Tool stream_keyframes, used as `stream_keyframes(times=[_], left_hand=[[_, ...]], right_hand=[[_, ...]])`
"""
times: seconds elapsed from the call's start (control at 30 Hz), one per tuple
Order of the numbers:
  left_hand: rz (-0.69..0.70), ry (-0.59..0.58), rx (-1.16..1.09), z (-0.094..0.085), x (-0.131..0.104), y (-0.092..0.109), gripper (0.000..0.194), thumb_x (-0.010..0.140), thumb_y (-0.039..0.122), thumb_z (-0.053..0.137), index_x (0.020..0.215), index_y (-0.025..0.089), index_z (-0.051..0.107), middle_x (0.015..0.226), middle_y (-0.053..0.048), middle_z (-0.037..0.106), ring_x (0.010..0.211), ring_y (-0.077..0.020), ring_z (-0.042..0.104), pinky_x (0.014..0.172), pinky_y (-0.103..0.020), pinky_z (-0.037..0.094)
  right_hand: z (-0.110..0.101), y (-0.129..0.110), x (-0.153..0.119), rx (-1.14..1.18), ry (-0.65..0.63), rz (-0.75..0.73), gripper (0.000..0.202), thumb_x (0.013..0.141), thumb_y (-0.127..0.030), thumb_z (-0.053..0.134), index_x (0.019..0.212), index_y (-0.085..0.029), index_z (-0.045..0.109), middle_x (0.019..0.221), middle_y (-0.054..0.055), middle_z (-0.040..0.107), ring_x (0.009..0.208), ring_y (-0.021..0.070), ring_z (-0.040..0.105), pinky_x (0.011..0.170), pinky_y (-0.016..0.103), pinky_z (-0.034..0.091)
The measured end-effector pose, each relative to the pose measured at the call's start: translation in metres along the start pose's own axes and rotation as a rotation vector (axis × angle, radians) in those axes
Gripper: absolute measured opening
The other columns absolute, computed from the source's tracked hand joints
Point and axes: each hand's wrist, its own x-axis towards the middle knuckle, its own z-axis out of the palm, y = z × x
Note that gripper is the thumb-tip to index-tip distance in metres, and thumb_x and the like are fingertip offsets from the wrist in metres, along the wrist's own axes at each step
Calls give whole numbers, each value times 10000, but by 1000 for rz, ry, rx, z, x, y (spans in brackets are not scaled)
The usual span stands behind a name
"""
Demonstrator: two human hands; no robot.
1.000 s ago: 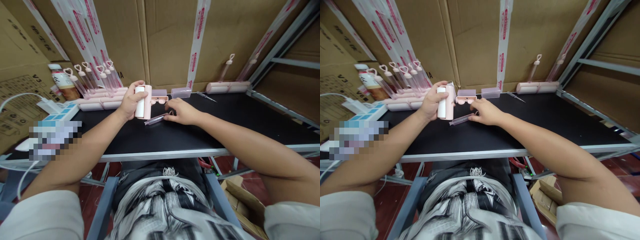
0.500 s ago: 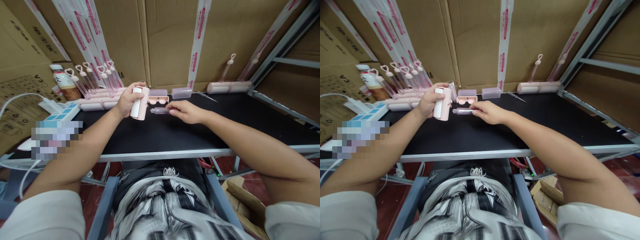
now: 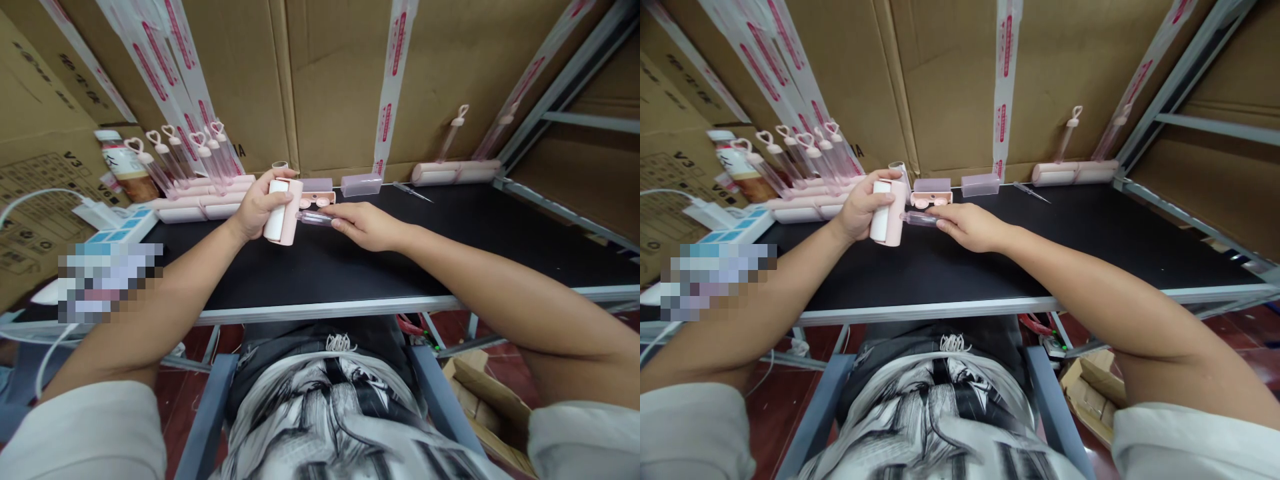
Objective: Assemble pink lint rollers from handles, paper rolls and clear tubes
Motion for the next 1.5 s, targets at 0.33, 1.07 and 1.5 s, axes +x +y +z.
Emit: stream_keyframes(times=[0.33,1.07,1.5], left_hand=[[23,52,67,4,-4,-2,643,603,407,965,1122,225,632,918,1,672,704,-155,641,643,-272,565],[-28,9,5,12,-12,1,675,622,437,974,1120,253,556,895,34,669,587,-167,697,545,-334,646],[-42,19,15,18,-12,4,672,604,421,983,1099,262,558,869,25,673,574,-184,700,535,-352,640]], right_hand=[[1,-16,-1,-130,-53,158,542,1122,-335,433,1626,-185,568,1510,169,699,1302,331,718,1100,471,553],[-2,-15,0,-271,-71,183,530,1125,-335,449,1636,-248,556,1479,167,709,1246,345,730,969,432,567],[6,-15,-1,-220,-57,170,529,1121,-347,417,1612,-211,562,1438,174,723,1169,333,735,948,436,563]])
